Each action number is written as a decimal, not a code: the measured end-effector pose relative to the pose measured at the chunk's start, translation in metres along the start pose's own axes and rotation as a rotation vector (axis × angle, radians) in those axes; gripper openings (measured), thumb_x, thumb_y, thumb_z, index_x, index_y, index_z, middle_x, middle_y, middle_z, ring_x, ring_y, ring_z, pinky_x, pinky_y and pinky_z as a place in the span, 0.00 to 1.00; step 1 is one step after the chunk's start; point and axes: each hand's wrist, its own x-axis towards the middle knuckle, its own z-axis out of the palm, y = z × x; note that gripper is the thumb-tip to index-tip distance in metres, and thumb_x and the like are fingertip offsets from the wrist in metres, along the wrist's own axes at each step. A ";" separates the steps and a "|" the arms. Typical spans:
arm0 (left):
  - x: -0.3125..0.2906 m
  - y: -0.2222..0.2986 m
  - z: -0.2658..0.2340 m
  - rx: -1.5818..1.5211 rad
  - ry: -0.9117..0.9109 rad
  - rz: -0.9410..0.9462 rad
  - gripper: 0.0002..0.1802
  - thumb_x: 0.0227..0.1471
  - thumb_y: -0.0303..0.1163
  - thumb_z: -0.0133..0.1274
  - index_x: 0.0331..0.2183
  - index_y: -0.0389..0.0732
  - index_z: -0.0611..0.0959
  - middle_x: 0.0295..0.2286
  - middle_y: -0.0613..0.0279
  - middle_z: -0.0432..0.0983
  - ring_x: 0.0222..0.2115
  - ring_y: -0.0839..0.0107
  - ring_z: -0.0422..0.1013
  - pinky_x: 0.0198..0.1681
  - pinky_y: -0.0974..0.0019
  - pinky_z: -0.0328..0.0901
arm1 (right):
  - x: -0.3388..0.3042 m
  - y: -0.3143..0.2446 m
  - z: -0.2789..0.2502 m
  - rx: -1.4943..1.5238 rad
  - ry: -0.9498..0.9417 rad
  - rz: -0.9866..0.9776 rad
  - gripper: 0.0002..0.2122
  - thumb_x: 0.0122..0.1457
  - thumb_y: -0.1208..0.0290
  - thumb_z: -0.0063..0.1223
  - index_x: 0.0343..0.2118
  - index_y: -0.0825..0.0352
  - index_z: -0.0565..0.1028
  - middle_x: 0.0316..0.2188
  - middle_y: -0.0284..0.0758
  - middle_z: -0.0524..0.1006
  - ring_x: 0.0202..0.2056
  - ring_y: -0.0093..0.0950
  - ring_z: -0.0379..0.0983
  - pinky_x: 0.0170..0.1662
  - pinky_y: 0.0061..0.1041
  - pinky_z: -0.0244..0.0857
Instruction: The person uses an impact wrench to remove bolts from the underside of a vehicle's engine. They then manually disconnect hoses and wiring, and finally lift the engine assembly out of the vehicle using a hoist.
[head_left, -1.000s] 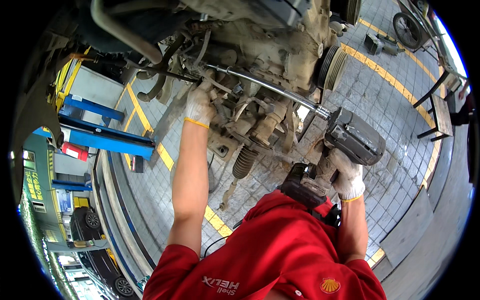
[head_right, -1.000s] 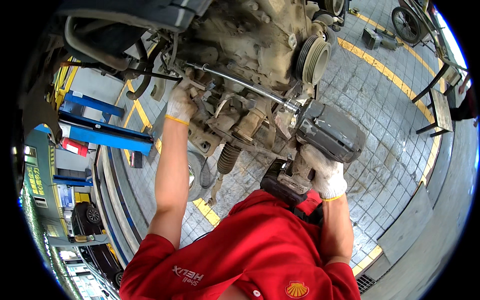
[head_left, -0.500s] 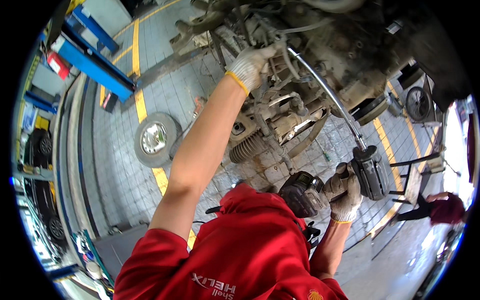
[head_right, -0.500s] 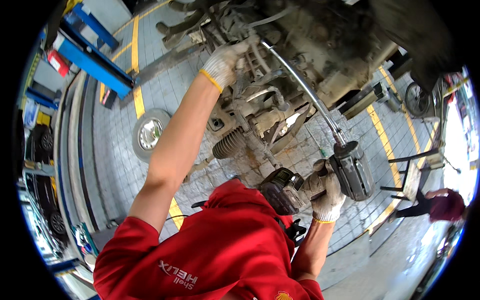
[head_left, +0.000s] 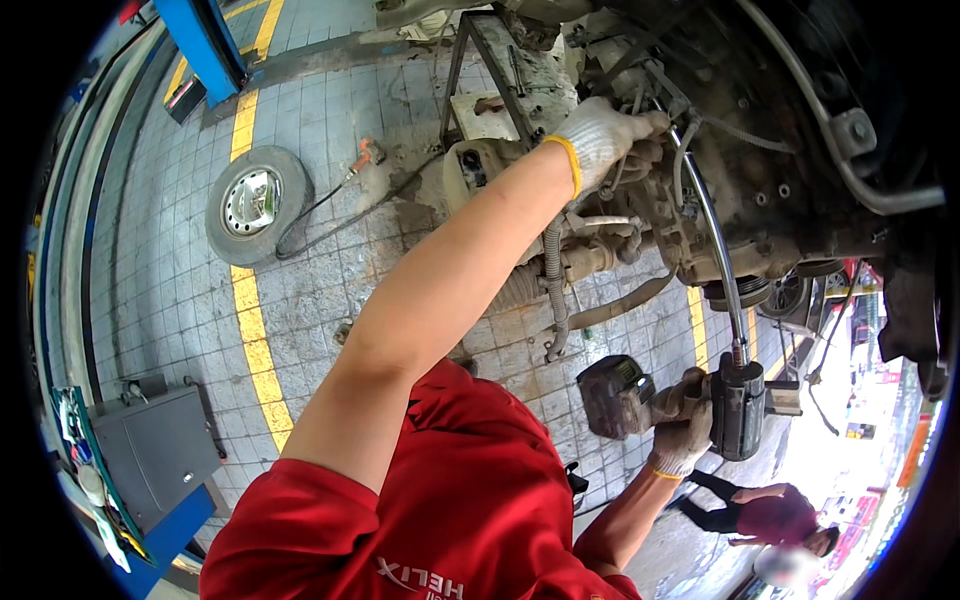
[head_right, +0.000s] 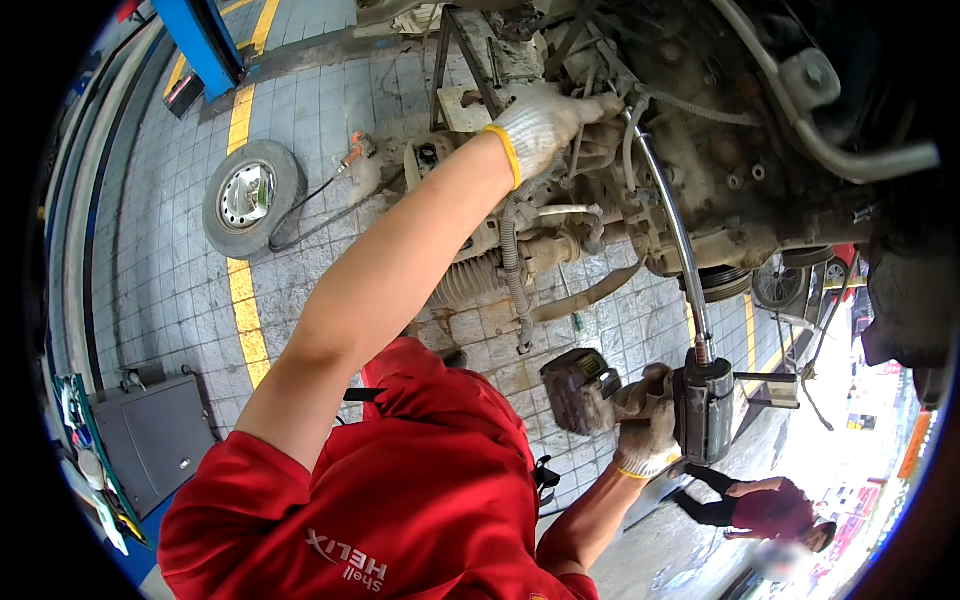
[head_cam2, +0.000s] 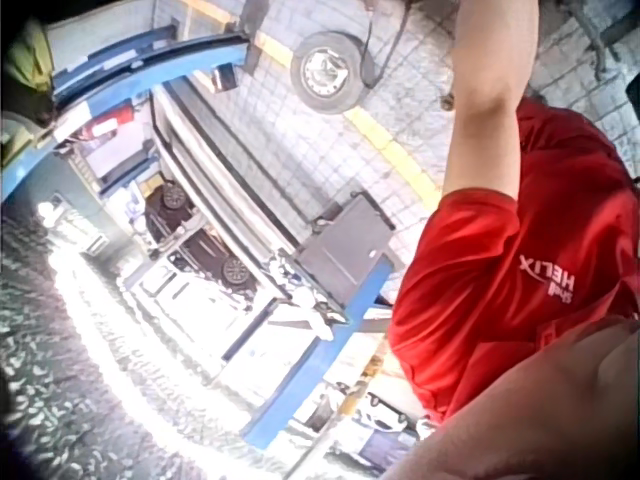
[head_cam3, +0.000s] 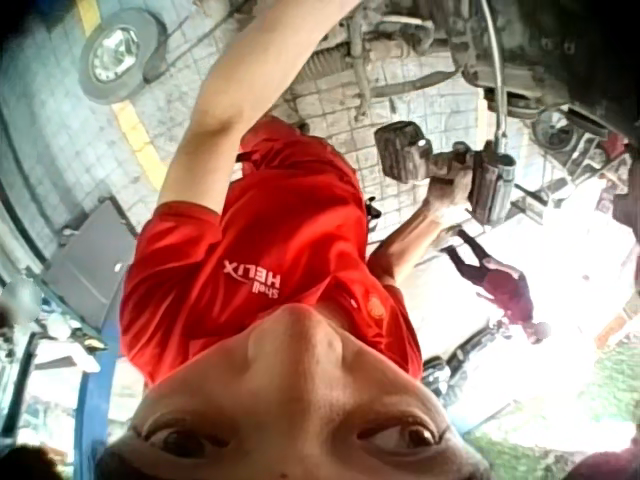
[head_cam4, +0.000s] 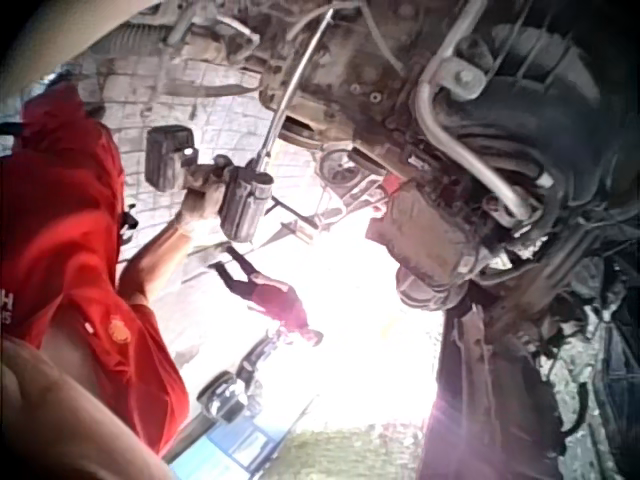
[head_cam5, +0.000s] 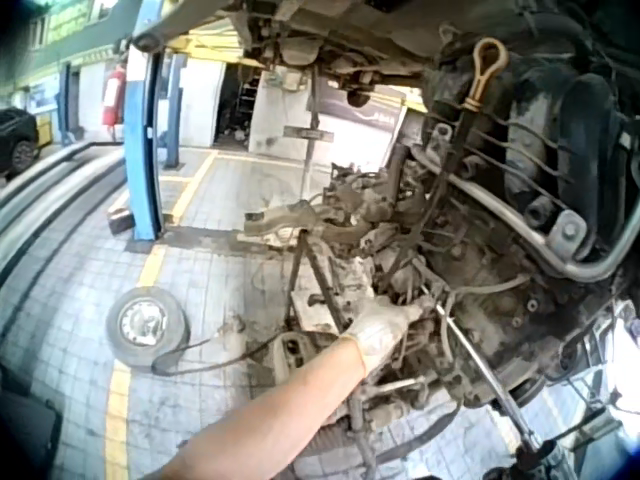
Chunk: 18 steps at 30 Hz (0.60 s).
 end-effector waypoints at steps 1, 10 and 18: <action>0.012 -0.011 -0.005 -0.084 -0.048 -0.008 0.12 0.61 0.27 0.61 0.41 0.27 0.86 0.32 0.45 0.85 0.27 0.60 0.83 0.32 0.57 0.83 | -0.002 -0.002 0.008 0.006 -0.007 -0.007 0.22 0.64 0.55 0.64 0.56 0.61 0.74 0.49 0.33 0.76 0.27 0.22 0.68 0.30 0.28 0.63; 0.025 -0.008 -0.009 0.234 0.043 0.017 0.16 0.56 0.29 0.68 0.36 0.22 0.85 0.29 0.46 0.85 0.25 0.65 0.82 0.27 0.62 0.80 | -0.004 0.005 0.028 0.244 -0.008 0.020 0.23 0.72 0.59 0.53 0.64 0.64 0.65 0.38 0.32 0.72 0.24 0.19 0.60 0.27 0.24 0.56; 0.002 0.008 -0.001 0.104 -0.003 -0.055 0.15 0.55 0.31 0.69 0.35 0.26 0.86 0.28 0.50 0.85 0.22 0.67 0.81 0.23 0.69 0.77 | -0.005 0.000 0.047 0.376 0.012 0.103 0.23 0.73 0.61 0.49 0.66 0.63 0.61 0.38 0.34 0.74 0.23 0.18 0.58 0.26 0.23 0.54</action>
